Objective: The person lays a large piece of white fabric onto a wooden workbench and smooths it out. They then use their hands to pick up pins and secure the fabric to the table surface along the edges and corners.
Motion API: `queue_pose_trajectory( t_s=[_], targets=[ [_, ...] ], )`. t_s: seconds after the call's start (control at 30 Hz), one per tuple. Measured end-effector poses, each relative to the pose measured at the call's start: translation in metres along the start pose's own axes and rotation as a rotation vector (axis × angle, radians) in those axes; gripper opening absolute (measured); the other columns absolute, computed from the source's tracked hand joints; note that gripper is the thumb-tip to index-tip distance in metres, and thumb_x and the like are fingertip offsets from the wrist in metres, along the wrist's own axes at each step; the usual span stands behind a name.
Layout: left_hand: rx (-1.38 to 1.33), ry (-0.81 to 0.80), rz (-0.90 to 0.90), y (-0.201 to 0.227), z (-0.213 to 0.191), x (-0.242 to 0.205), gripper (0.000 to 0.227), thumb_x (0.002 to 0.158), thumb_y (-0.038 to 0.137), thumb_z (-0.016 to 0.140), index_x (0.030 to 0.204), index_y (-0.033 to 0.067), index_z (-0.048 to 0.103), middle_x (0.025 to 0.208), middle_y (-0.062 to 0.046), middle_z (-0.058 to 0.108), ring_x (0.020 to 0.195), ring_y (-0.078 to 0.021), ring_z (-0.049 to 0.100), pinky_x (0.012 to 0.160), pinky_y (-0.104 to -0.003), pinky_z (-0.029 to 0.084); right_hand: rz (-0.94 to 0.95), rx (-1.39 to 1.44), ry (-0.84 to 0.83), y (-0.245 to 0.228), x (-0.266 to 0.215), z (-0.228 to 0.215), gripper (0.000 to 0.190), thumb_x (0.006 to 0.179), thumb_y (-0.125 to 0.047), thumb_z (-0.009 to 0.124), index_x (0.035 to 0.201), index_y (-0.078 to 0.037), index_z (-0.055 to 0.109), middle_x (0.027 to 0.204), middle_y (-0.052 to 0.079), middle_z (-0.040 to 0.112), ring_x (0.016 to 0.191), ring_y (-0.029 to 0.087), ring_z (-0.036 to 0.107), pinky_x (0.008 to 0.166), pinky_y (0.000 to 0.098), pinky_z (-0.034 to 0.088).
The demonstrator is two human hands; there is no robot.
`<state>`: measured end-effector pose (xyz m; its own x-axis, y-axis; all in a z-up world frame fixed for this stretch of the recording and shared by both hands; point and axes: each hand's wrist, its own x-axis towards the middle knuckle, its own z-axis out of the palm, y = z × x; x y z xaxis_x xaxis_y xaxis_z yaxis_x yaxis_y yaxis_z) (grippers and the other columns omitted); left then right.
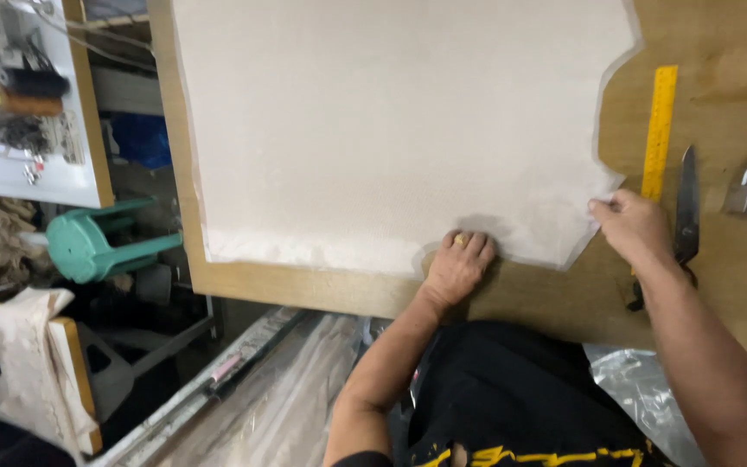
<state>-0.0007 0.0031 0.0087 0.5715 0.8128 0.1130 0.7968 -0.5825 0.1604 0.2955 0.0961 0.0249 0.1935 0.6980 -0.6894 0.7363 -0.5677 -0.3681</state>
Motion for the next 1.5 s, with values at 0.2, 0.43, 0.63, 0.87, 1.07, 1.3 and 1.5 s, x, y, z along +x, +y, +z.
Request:
queue_pose_trajectory(
  t_s=[0.2,0.43,0.63,0.87,1.07,1.3,1.5],
  targets=[
    [-0.204,-0.113,-0.279,-0.009,-0.008,-0.076,0.070,0.076,0.027,0.075,0.140,0.0076,0.055,0.135,-0.017,0.061,0.111,-0.0374,0.062,0.100,-0.049,0.049,-0.121,0.063,0.038,0.049,0.015,0.019,0.030,0.108,-0.036,0.069,0.108,-0.006,0.073,0.093,0.012,0.073,0.083,0.026,0.069,0.072,0.0398,0.050],
    [0.032,0.110,-0.598,-0.010,-0.040,-0.152,0.024,0.100,0.010,0.057,0.121,0.0017,0.065,0.121,-0.018,0.068,0.106,-0.0376,0.068,0.089,-0.048,0.056,-0.018,0.295,-0.007,0.041,-0.021,0.036,0.019,0.111,-0.028,0.069,0.115,-0.009,0.070,0.093,0.008,0.073,0.079,0.009,0.073,0.076,0.0185,0.063],
    [0.066,0.126,-0.566,-0.004,-0.029,-0.142,0.030,0.101,0.017,0.060,0.128,0.0063,0.064,0.129,-0.013,0.067,0.117,-0.0335,0.066,0.101,-0.047,0.054,-0.052,0.364,-0.034,0.058,-0.032,0.053,0.014,0.112,-0.022,0.068,0.116,-0.009,0.070,0.090,0.006,0.072,0.080,0.006,0.073,0.075,0.0151,0.062],
    [0.013,0.149,-0.520,-0.007,-0.022,-0.137,0.027,0.098,0.014,0.059,0.123,0.0047,0.066,0.125,-0.018,0.066,0.110,-0.0375,0.064,0.100,-0.050,0.053,-0.012,0.314,-0.033,0.029,-0.057,0.036,0.013,0.108,-0.020,0.066,0.113,-0.009,0.070,0.092,0.008,0.075,0.080,0.009,0.074,0.074,0.0184,0.060],
    [0.064,0.126,-0.515,-0.003,-0.024,-0.135,0.026,0.099,0.014,0.060,0.124,0.0058,0.065,0.127,-0.016,0.067,0.113,-0.0340,0.065,0.102,-0.048,0.052,0.055,-0.197,0.074,0.048,-0.063,0.029,0.029,0.110,-0.043,0.060,0.109,-0.018,0.073,0.103,-0.003,0.078,0.100,0.029,0.068,0.072,0.0513,0.051],
    [0.054,0.136,-0.478,-0.002,-0.032,-0.122,0.030,0.102,0.012,0.055,0.128,0.0000,0.063,0.131,-0.022,0.065,0.115,-0.0379,0.064,0.102,-0.050,0.053,-0.688,-0.464,0.610,0.083,-0.058,0.048,0.031,0.104,-0.023,0.074,0.127,-0.002,0.071,0.122,0.015,0.070,0.104,0.034,0.066,0.080,0.0457,0.052],
    [0.005,0.102,-0.553,-0.015,-0.019,-0.166,0.042,0.090,0.009,0.060,0.130,-0.0011,0.060,0.133,-0.025,0.060,0.118,-0.0449,0.059,0.110,-0.056,0.046,-0.942,-0.624,0.588,0.059,-0.069,0.065,0.068,0.085,-0.039,0.087,0.137,0.000,0.067,0.142,0.022,0.065,0.110,0.041,0.063,0.092,0.0502,0.048]
  ],
)
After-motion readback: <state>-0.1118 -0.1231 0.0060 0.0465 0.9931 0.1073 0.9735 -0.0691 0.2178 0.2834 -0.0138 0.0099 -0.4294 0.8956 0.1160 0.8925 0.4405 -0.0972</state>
